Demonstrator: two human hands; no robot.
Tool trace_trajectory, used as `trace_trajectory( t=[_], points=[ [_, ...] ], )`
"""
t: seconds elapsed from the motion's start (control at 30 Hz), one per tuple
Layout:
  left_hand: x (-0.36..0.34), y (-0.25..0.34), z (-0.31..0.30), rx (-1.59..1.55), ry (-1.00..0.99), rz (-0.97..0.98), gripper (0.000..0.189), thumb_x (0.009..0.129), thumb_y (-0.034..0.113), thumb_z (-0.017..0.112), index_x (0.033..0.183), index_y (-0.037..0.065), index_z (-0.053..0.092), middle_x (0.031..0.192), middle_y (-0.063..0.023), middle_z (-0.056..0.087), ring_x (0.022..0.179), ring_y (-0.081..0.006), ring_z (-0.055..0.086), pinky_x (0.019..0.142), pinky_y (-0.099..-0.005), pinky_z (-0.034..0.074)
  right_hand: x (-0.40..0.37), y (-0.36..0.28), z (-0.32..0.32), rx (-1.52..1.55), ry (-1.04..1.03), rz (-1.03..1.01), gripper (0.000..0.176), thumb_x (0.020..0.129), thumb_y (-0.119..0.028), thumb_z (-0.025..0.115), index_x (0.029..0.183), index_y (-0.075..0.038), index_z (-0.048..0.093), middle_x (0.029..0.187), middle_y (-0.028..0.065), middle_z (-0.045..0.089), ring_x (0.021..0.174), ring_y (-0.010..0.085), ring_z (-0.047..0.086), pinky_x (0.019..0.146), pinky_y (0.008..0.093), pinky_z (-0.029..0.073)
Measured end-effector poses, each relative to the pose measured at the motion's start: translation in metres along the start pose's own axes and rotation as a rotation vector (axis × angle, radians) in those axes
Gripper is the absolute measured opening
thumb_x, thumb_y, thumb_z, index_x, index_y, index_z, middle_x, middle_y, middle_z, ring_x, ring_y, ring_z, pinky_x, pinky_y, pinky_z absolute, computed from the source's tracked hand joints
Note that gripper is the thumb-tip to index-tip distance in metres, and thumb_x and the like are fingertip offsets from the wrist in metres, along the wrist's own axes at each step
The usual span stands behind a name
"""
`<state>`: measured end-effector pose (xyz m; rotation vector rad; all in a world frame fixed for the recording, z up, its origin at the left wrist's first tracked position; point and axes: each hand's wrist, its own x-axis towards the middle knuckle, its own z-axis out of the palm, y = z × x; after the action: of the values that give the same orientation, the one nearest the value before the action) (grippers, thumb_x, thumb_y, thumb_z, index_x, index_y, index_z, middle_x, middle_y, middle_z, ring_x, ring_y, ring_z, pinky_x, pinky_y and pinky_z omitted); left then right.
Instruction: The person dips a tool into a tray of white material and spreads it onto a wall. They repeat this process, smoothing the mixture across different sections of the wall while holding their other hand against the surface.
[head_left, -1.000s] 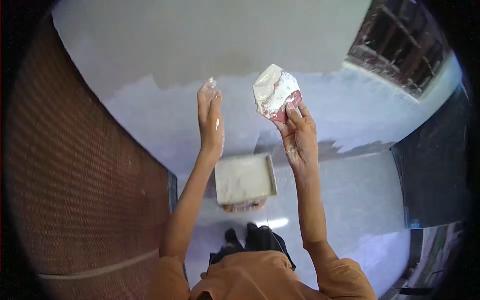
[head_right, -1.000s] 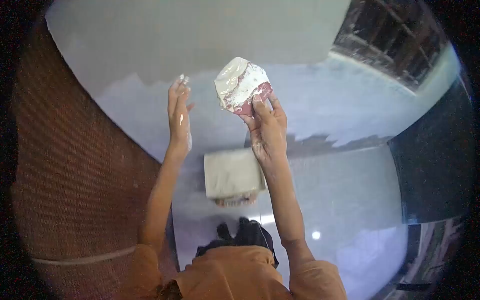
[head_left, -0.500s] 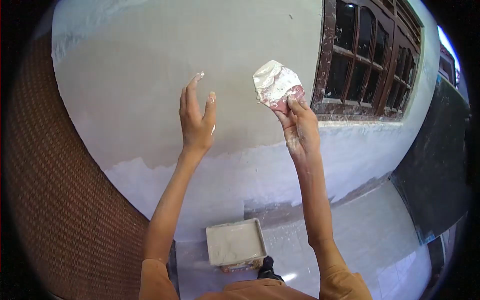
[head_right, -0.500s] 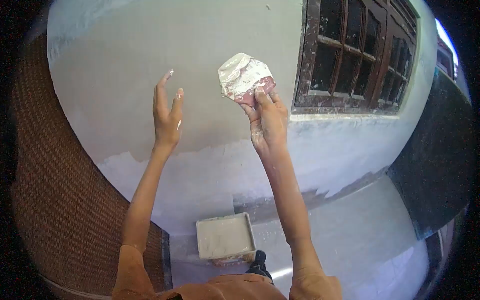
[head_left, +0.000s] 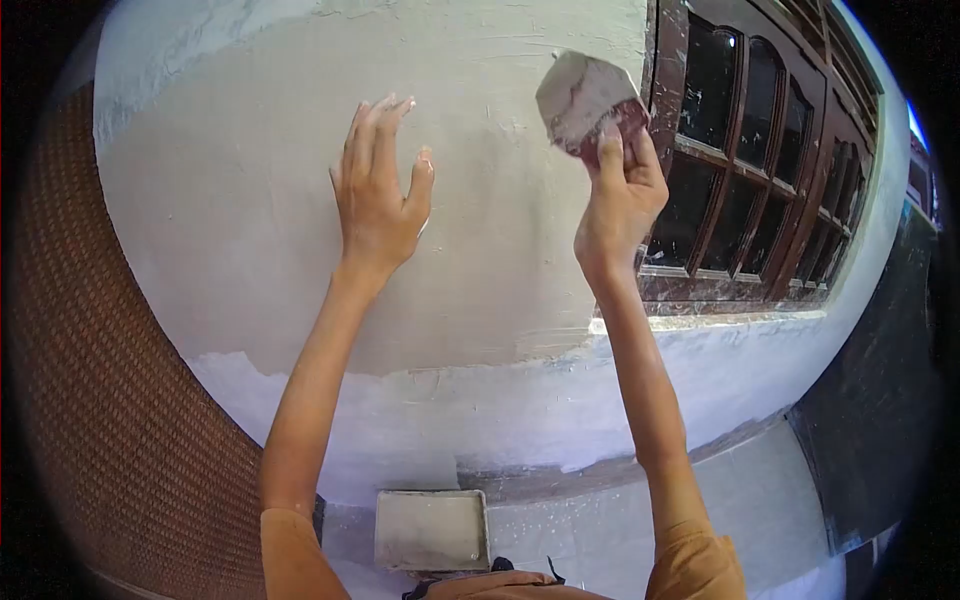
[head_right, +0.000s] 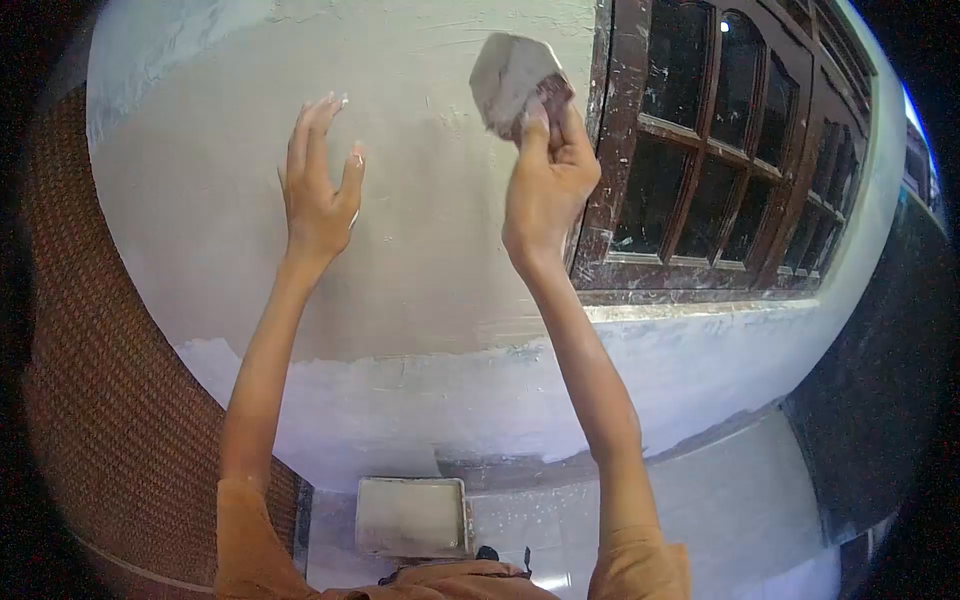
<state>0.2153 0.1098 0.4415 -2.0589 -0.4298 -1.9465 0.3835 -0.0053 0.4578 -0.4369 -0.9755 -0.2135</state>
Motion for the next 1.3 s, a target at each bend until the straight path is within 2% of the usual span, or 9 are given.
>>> trace_trajectory(
  t=[0.03,0.23,0.43,0.83,0.9,0.97,1.03,1.07,1.3],
  points=[
    [0.005,-0.002,0.003,0.003,0.003,0.002,0.047,0.09,0.023,0.054,0.134,0.011,0.047,0.14,-0.0112,0.047,0.137,-0.0349,0.035,0.105,-0.0511,0.03,0.007,0.007,0.005,0.004,-0.001,-0.001,0.029,0.095,0.001,0.051,0.123,0.007,0.057,0.107,0.0138,0.068,0.096,0.0164,0.066,0.087,0.028,0.051],
    [0.034,-0.02,0.015,0.136,0.091,0.085,0.047,0.092,0.024,0.053,0.137,0.014,0.045,0.144,-0.0072,0.044,0.14,-0.0322,0.031,0.107,-0.0513,0.025,0.035,0.039,0.033,-0.558,-0.326,-0.906,0.05,0.08,0.011,0.058,0.125,-0.01,0.063,0.12,0.0135,0.065,0.118,0.0299,0.059,0.099,0.0412,0.048],
    [0.038,-0.034,0.019,0.148,0.15,0.047,0.05,0.09,0.026,0.055,0.138,0.017,0.045,0.145,-0.006,0.044,0.141,-0.0319,0.03,0.108,-0.0509,0.023,0.045,0.067,0.041,-0.938,-0.496,-1.081,0.048,0.082,0.001,0.058,0.126,-0.017,0.062,0.126,0.006,0.063,0.127,0.0246,0.052,0.107,0.0458,0.04],
    [0.04,-0.05,0.013,0.152,0.117,0.097,0.051,0.09,0.027,0.055,0.139,0.019,0.045,0.146,-0.0047,0.042,0.141,-0.0291,0.03,0.108,-0.0504,0.024,0.009,0.034,0.009,-1.006,-0.831,-0.817,0.047,0.082,0.003,0.055,0.124,-0.017,0.063,0.125,0.0049,0.064,0.127,0.0222,0.052,0.109,0.0453,0.039],
    [0.047,-0.05,0.013,0.163,0.088,0.121,0.052,0.09,0.027,0.054,0.14,0.019,0.043,0.147,-0.0047,0.041,0.141,-0.0282,0.03,0.108,-0.0507,0.024,0.016,0.019,0.009,-0.9,-0.749,-0.891,0.043,0.082,0.004,0.056,0.12,-0.015,0.066,0.117,0.0091,0.067,0.116,0.0266,0.06,0.099,0.042,0.048],
    [0.056,-0.051,0.015,0.187,0.094,0.14,0.052,0.091,0.028,0.052,0.141,0.019,0.042,0.148,-0.0046,0.039,0.141,-0.0279,0.029,0.109,-0.0507,0.023,0.026,0.009,0.012,-0.656,-0.317,-0.741,0.034,0.086,0.0,0.059,0.117,-0.01,0.068,0.103,0.0164,0.07,0.096,0.0227,0.07,0.083,0.0328,0.054],
    [0.066,-0.053,0.016,0.214,0.093,0.164,0.053,0.092,0.029,0.051,0.143,0.019,0.041,0.15,-0.0044,0.038,0.141,-0.0275,0.029,0.109,-0.0506,0.022,0.039,-0.011,0.033,-0.575,-0.194,-0.398,0.034,0.09,0.004,0.058,0.123,-0.001,0.063,0.104,0.0135,0.071,0.094,0.0116,0.066,0.082,0.0237,0.053],
    [0.07,-0.054,0.017,0.246,0.096,0.179,0.054,0.092,0.031,0.049,0.144,0.019,0.04,0.151,-0.0042,0.036,0.142,-0.0273,0.027,0.11,-0.0506,0.021,0.059,0.011,0.038,-0.339,-0.178,-0.369,0.035,0.09,-0.002,0.062,0.125,-0.002,0.062,0.099,0.0116,0.072,0.084,0.0094,0.063,0.075,0.023,0.052],
    [0.085,-0.067,0.028,0.373,0.075,0.17,0.056,0.095,0.038,0.042,0.148,0.021,0.033,0.154,-0.0017,0.031,0.144,-0.0237,0.023,0.11,-0.052,0.017,0.13,0.035,0.031,-0.551,-0.016,-0.305,0.03,0.087,-0.01,0.07,0.114,0.002,0.067,0.093,0.0085,0.072,0.073,0.0083,0.062,0.065,0.0239,0.051]
  ],
)
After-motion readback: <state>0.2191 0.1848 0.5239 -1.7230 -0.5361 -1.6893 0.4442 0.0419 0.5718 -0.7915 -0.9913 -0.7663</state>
